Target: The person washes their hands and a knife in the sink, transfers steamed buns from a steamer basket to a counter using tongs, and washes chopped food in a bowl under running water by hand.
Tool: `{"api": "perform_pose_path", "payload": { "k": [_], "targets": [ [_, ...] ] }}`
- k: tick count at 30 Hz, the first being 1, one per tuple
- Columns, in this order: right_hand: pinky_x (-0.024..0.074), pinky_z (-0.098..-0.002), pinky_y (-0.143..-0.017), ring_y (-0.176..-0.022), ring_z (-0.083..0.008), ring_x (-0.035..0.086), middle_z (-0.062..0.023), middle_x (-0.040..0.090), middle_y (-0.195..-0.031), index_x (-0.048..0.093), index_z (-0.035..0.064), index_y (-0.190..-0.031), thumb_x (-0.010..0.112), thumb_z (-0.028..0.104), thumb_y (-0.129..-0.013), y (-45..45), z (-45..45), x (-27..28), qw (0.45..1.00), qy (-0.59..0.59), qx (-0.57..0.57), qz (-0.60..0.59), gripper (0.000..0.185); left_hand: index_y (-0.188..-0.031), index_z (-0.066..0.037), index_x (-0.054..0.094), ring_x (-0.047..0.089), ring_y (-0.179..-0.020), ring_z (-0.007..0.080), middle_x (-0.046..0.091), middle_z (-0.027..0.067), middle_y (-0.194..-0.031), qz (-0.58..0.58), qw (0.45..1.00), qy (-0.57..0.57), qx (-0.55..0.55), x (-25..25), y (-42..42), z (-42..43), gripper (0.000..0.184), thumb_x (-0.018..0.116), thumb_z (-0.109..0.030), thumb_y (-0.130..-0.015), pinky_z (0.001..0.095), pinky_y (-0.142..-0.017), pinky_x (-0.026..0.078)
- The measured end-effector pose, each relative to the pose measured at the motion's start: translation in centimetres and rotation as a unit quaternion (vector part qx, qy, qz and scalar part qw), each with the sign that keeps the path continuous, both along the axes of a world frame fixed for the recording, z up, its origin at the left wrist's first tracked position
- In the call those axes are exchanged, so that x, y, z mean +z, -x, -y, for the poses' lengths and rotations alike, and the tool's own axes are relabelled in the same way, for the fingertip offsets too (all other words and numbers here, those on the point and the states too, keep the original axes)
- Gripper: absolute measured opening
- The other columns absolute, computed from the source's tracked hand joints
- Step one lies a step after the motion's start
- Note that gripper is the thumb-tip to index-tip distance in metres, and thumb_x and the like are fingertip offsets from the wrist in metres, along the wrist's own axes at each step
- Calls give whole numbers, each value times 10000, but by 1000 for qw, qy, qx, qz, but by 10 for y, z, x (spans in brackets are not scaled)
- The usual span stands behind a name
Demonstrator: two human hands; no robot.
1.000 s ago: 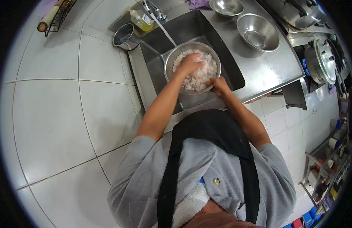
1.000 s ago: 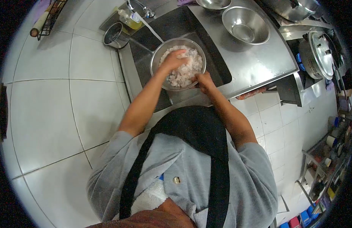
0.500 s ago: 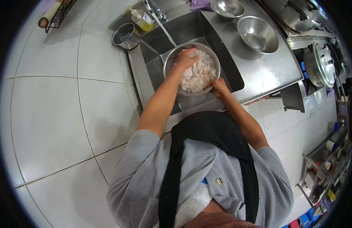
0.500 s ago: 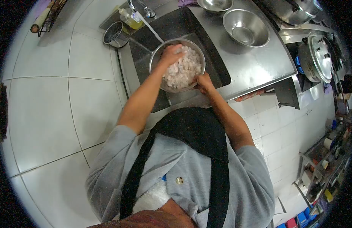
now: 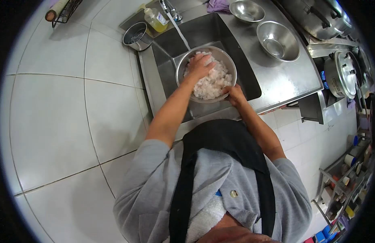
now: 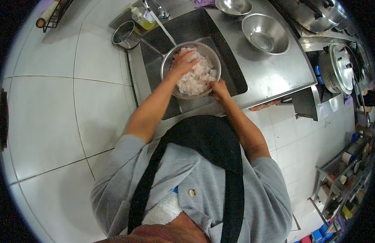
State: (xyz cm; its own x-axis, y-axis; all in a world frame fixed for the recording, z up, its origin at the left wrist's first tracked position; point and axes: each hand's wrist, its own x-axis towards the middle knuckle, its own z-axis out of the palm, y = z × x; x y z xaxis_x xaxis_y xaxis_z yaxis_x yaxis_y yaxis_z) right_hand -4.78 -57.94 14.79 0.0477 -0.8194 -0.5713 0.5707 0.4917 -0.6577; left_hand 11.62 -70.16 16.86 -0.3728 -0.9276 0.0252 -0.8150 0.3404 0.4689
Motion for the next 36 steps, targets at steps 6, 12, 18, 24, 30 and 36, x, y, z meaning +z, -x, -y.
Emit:
{"api": "perform_pose_path", "payload": {
  "k": [6,12,18,24,30,36],
  "targets": [
    [547,-469,-565,-733,-323,597,-194,538,-955,371,-17,-1213,496,-38,-703,4,0,-7,999,14,16,-24,526,-1204,-227,541,255,-1291,325,357,102,-1361,90,985,-74,-130,11,42,-54,446,528,-466,-828,499,-1046,199],
    [536,-464,-542,-727,-322,596,-191,534,-940,358,-9,-1226,481,-22,-727,5,1,-13,1000,-5,-27,14,514,-1338,-272,381,163,-1327,355,241,108,-1437,215,970,25,-106,31,-19,-59,535,485,-441,-840,556,-1053,90],
    [537,-467,-547,-732,-330,599,-199,534,-939,346,-36,-1219,471,-1,-743,5,1,-15,999,-9,16,-29,493,-1378,-239,315,130,-1341,364,176,169,-1450,28,997,-55,-45,-1,26,-41,608,548,-299,-819,488,-1071,167],
    [545,-478,-529,-709,-336,604,-206,546,-929,392,-68,-1165,485,-7,-717,3,-5,-10,999,21,16,-25,462,-1259,-275,495,228,-1320,328,275,116,-1427,142,974,-86,-155,37,43,-77,504,586,-227,-766,520,-1069,144],
    [552,-481,-537,-695,-331,602,-199,552,-902,448,-77,-1104,487,-26,-681,6,0,-4,1000,-9,7,-19,428,-1189,-325,552,268,-1305,316,314,77,-1410,146,977,-18,-157,17,0,-16,533,668,-282,-671,550,-1048,189],
    [556,-454,-536,-712,-319,602,-194,545,-942,425,-50,-1147,494,-21,-671,6,0,-12,1000,-8,-27,-7,482,-1208,-270,552,260,-1294,376,268,135,-1425,27,957,-48,-283,13,-49,-42,524,652,-219,-695,433,-1070,236]
  ]
}}
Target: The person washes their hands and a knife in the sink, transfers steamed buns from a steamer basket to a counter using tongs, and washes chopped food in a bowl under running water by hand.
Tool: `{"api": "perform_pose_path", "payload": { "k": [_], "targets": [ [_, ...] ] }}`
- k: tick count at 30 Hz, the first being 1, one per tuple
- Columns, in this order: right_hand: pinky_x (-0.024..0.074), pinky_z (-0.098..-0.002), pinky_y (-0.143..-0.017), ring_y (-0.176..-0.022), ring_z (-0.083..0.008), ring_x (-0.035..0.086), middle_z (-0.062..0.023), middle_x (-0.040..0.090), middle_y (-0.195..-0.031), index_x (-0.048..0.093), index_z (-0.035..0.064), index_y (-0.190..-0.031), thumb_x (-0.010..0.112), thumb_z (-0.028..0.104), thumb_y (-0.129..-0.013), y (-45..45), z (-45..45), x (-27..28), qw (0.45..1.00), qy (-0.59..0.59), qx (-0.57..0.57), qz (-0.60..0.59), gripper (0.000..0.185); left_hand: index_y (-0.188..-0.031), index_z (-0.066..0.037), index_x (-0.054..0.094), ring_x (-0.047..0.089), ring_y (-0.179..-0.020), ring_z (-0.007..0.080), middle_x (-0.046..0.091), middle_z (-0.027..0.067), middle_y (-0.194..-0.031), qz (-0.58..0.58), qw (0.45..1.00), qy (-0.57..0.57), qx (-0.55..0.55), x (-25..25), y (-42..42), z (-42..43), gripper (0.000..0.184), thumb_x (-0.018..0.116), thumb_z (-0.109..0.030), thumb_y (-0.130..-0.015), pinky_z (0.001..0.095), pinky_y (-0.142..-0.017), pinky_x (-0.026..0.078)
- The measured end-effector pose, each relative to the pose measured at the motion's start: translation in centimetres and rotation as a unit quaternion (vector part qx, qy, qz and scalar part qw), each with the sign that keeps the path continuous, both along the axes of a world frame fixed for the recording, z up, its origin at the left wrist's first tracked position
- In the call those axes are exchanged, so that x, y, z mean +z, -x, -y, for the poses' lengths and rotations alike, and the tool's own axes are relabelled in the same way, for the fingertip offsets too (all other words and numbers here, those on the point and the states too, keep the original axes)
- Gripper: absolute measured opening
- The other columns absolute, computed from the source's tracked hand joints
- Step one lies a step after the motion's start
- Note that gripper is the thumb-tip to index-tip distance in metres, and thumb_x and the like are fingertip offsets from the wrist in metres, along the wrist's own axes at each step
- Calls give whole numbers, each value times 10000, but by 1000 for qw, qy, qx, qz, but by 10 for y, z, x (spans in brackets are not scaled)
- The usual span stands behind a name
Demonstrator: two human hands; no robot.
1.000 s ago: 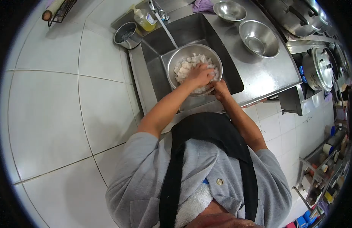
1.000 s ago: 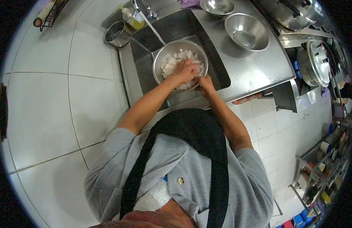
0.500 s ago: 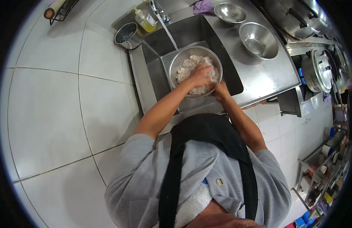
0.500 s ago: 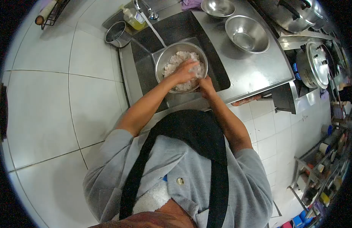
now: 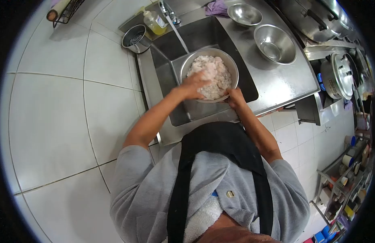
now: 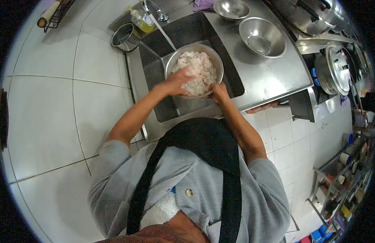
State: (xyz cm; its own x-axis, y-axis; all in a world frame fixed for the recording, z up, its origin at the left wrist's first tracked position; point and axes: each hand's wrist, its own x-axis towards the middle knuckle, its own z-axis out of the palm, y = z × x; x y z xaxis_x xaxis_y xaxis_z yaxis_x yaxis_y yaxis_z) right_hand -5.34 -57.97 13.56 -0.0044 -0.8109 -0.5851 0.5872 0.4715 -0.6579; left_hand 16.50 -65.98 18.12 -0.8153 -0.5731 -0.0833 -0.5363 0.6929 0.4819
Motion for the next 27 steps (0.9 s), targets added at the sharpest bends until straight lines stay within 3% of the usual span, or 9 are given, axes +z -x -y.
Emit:
{"api": "perform_pose_path", "payload": {
  "k": [1,5,9,12,15,18,20,24,27],
  "targets": [
    [556,-448,-542,-721,-318,602,-188,545,-943,422,-44,-1153,497,-20,-669,0,0,0,1000,-1,13,-9,491,-1199,-221,562,306,-1252,426,249,157,-1429,145,985,71,62,31,25,-31,512,644,-180,-695,404,-1028,318],
    [550,-423,-568,-747,-317,598,-164,545,-939,418,-35,-1161,500,-31,-669,-6,-3,6,997,45,14,-56,499,-1175,-256,579,449,-1120,391,378,158,-1340,52,971,160,172,-47,46,-13,548,608,-72,-660,413,-913,427],
    [549,-420,-569,-764,-330,600,-184,545,-955,406,-62,-1156,496,-43,-684,7,0,16,999,-2,48,-22,481,-1181,-227,569,556,-998,296,490,185,-1217,91,960,-236,122,17,62,35,574,626,-51,-637,412,-853,459],
    [551,-433,-590,-784,-339,603,-201,546,-969,406,-96,-1131,498,-38,-688,17,-7,33,999,-8,40,2,456,-1214,-189,540,561,-1017,281,520,175,-1195,18,903,-367,223,127,43,26,572,691,-132,-665,399,-860,457],
    [551,-451,-655,-821,-343,604,-207,551,-988,425,-114,-1109,499,-22,-693,27,-8,52,999,-18,41,-7,433,-1275,-127,472,524,-1089,258,495,153,-1248,-162,909,-20,382,56,-15,52,606,693,-313,-743,391,-903,435],
    [551,-453,-637,-801,-335,608,-210,553,-988,418,-116,-1125,495,-23,-696,29,-6,53,999,3,39,-7,446,-1242,-65,490,513,-1084,239,514,113,-1229,-361,710,-400,454,21,-25,27,546,628,-368,-809,402,-897,420],
    [542,-434,-578,-745,-317,606,-193,552,-939,412,-114,-1112,493,-14,-704,32,2,54,997,17,67,-34,428,-1263,-57,460,481,-1130,238,507,119,-1240,-493,588,-475,430,4,-14,7,579,576,-433,-838,385,-907,406],
    [481,-348,-475,-616,-217,569,-114,543,-786,483,-76,-978,522,31,-731,30,4,89,988,107,33,-103,271,-1234,-39,486,507,-1082,224,520,123,-1215,-465,659,-295,512,59,-18,11,610,602,-464,-812,372,-902,404],
    [468,-343,-483,-646,-212,562,-113,548,-828,502,-67,-1009,534,26,-719,22,-1,165,972,191,-10,-134,306,-1093,-20,573,500,-813,151,574,57,-898,-579,679,-172,416,168,-10,-18,538,598,-478,-813,306,-726,412]
  ]
}}
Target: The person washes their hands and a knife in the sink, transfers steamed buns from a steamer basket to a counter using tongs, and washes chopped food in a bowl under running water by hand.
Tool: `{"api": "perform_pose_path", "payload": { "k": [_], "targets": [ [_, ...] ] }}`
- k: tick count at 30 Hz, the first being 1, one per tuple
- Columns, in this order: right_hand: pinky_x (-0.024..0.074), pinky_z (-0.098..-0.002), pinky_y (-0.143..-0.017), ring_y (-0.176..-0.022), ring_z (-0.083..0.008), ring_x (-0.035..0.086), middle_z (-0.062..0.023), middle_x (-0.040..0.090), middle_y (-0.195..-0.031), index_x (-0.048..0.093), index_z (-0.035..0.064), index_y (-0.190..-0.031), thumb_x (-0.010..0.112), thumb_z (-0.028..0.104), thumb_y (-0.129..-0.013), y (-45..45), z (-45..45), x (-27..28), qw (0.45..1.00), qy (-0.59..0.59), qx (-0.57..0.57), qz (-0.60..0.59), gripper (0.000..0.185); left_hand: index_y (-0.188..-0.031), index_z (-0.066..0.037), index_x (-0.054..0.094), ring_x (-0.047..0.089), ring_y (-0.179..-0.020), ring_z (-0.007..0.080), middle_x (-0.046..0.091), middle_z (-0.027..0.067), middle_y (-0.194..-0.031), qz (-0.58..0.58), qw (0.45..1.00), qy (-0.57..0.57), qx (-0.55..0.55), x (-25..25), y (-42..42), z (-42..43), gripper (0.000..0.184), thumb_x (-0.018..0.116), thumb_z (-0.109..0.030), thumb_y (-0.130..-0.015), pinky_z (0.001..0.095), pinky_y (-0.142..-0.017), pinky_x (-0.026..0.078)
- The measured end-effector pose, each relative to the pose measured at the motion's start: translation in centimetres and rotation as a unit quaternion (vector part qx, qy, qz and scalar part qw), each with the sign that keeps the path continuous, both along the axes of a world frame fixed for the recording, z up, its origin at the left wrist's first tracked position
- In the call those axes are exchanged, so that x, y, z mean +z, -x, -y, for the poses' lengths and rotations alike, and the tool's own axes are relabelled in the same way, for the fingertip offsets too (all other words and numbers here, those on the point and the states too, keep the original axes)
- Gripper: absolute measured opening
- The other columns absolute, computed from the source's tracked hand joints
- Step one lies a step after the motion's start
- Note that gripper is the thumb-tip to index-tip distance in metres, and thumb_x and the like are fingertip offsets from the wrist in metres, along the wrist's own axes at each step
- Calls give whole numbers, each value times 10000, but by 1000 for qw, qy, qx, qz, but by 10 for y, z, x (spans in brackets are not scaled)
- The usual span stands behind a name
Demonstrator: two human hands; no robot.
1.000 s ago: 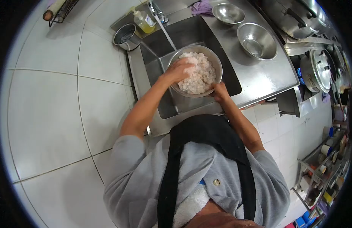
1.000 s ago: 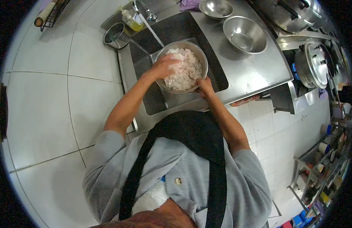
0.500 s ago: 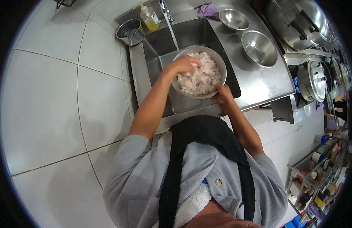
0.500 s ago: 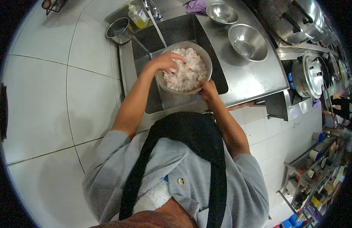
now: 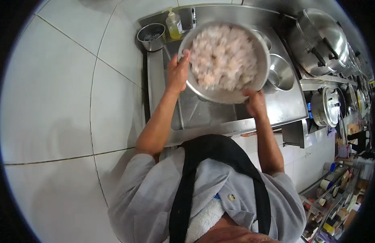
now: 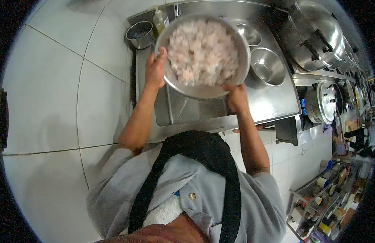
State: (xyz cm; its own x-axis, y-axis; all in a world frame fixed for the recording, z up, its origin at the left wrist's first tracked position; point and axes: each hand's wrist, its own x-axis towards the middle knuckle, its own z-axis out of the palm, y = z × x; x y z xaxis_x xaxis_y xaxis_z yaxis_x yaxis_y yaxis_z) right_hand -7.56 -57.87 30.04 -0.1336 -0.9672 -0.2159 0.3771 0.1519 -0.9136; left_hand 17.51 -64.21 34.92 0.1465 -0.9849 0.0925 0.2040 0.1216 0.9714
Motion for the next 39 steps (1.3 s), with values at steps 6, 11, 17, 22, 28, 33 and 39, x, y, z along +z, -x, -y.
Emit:
{"api": "perform_pose_path", "payload": {
  "k": [6,11,17,22,28,33,39],
  "targets": [
    [500,-371,-507,-732,-274,582,-196,538,-947,414,-112,-1137,528,-12,-689,-1,13,-12,997,-48,55,23,473,-1000,-41,593,516,-865,174,567,79,-930,-66,994,-85,1,-70,-11,17,371,613,-370,-829,320,-748,427],
    [569,-447,-604,-772,-369,589,-255,494,-1022,330,-169,-1139,491,-43,-702,6,21,-82,972,-196,97,81,483,-1133,-41,554,525,-991,204,565,122,-1083,-83,969,-227,-44,-133,-15,23,412,590,-329,-841,365,-807,449],
    [557,-405,-606,-736,-302,581,-197,511,-909,373,-149,-1078,493,-47,-707,7,20,-44,981,-159,96,61,403,-1115,-33,568,567,-874,191,602,99,-986,51,970,-233,39,-65,-4,7,367,561,-296,-860,337,-721,462],
    [477,-370,-518,-655,-258,560,-166,534,-887,422,-85,-1072,522,22,-711,-5,7,16,995,-54,57,-58,390,-1031,-10,586,525,-827,146,599,66,-929,-56,998,-24,-11,-30,-13,6,401,645,-340,-812,304,-750,424],
    [558,-469,-586,-713,-336,604,-213,520,-915,378,-157,-1090,478,-26,-705,0,12,-37,983,-153,88,39,419,-1054,-6,575,541,-900,171,589,102,-998,-47,978,-201,-16,-99,-6,5,351,604,-277,-833,327,-790,429],
    [551,-471,-564,-742,-362,598,-235,511,-973,358,-163,-1108,481,-31,-694,1,4,-72,981,-155,60,99,451,-1287,-4,393,395,-1206,383,388,246,-1305,362,929,-55,47,-117,-5,6,526,553,-261,-857,417,-999,353],
    [544,-458,-515,-751,-359,596,-218,518,-938,373,-127,-1108,481,-26,-696,1,2,-72,979,-165,89,85,438,-1348,62,231,219,-1303,395,175,260,-1417,602,794,27,-77,-101,39,-17,768,503,-455,-850,449,-1072,195]
  ]
}}
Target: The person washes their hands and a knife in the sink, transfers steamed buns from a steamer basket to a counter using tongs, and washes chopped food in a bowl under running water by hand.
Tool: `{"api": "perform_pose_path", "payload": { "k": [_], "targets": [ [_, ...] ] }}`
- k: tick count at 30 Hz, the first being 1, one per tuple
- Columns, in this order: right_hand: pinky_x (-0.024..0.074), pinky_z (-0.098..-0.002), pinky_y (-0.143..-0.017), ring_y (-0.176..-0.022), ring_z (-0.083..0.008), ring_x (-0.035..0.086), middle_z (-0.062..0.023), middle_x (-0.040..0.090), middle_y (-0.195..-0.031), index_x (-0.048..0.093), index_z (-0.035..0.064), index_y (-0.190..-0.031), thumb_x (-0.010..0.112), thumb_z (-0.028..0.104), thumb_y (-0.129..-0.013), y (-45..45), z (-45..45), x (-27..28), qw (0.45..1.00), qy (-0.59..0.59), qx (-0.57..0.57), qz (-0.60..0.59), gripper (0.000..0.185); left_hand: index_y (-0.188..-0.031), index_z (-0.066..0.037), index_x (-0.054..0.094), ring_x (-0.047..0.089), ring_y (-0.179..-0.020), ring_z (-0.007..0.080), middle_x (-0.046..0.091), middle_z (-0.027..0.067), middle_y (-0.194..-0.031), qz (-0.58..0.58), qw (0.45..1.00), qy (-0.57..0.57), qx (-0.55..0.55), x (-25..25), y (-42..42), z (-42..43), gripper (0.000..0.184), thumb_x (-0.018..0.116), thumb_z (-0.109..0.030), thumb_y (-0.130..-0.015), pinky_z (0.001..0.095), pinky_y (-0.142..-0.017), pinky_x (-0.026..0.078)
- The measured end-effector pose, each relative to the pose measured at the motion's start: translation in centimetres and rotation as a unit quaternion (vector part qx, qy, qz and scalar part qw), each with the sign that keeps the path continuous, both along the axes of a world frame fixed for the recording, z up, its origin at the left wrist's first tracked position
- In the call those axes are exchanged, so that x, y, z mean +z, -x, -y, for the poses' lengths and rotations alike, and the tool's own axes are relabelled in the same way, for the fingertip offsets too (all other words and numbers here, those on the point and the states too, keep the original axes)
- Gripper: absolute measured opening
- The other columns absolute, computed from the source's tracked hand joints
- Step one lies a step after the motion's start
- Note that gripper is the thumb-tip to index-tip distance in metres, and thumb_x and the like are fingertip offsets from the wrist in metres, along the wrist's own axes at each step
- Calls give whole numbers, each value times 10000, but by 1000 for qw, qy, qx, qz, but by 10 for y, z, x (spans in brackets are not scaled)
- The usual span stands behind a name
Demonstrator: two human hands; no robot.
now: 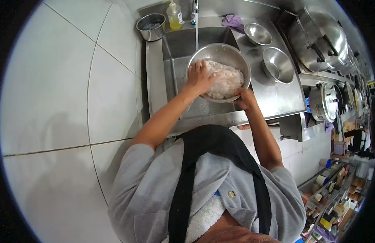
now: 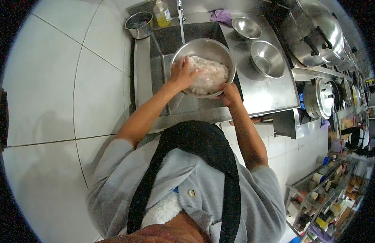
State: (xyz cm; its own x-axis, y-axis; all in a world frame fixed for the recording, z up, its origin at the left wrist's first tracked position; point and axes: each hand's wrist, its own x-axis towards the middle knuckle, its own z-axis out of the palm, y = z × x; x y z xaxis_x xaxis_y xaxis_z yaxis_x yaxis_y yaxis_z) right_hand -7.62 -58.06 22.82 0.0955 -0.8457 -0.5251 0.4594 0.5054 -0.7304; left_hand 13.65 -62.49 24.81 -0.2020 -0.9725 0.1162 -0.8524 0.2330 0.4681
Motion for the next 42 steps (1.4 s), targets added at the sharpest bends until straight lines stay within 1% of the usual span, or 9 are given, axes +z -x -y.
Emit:
{"api": "perform_pose_path", "payload": {
  "k": [6,23,26,30,32,36,38,40,42],
  "targets": [
    [538,-466,-475,-566,-310,572,-161,518,-757,464,-138,-890,490,-30,-723,-33,-16,-3,1000,-29,-7,9,200,-1344,69,226,194,-1290,432,204,273,-1386,-58,997,35,-24,-11,56,-9,794,489,-488,-843,537,-1053,156],
    [536,-502,-574,-668,-317,577,-151,531,-799,500,-92,-901,496,-31,-713,-27,-24,-4,997,-63,-25,26,197,-1342,12,297,215,-1324,334,292,177,-1406,127,990,32,-47,2,38,14,738,484,-479,-825,528,-1063,123],
    [539,-529,-588,-709,-323,575,-143,522,-825,495,-71,-957,491,-55,-704,-25,-22,-24,997,-52,-39,46,254,-1352,-33,308,161,-1349,314,236,166,-1437,47,973,115,-194,18,47,-2,588,430,-377,-892,508,-1077,111],
    [522,-514,-627,-780,-343,597,-159,566,-864,575,-33,-906,580,21,-687,-24,-31,21,997,-58,-19,-41,225,-1313,-83,394,198,-1339,281,262,105,-1437,161,924,129,-322,-9,38,6,491,440,-324,-888,481,-1078,147],
    [509,-498,-582,-754,-341,595,-158,566,-810,565,-60,-901,577,39,-686,-24,-32,9,996,-48,-42,-59,237,-1301,-55,419,259,-1320,260,330,114,-1405,127,937,-21,-326,-17,29,37,499,413,-351,-899,472,-1067,184],
    [496,-489,-513,-675,-308,571,-143,536,-748,527,-76,-910,541,26,-698,-30,-42,22,997,-40,-60,-9,235,-1236,-14,484,361,-1260,285,454,161,-1302,-210,947,-67,-233,89,16,23,462,550,-242,-839,422,-1044,250],
    [505,-479,-507,-628,-296,565,-138,522,-727,525,-54,-906,529,16,-706,-34,-46,19,996,-28,-83,-7,212,-1261,-2,445,373,-1248,310,455,189,-1290,25,982,26,-183,66,-8,33,483,554,-203,-835,421,-1038,266],
    [509,-477,-497,-597,-290,564,-132,510,-708,525,-35,-907,520,7,-711,-31,-41,8,995,-25,-91,-11,200,-1282,8,401,387,-1212,376,424,238,-1294,28,990,117,-75,10,-51,42,530,537,-273,-854,414,-1013,299],
    [506,-484,-484,-581,-291,569,-125,500,-692,528,-18,-912,514,0,-715,-27,-35,-19,995,-42,-89,-9,199,-1276,-7,425,448,-1177,299,475,210,-1257,-68,995,-25,71,-28,-78,47,523,562,-273,-847,393,-985,327]
  ]
}}
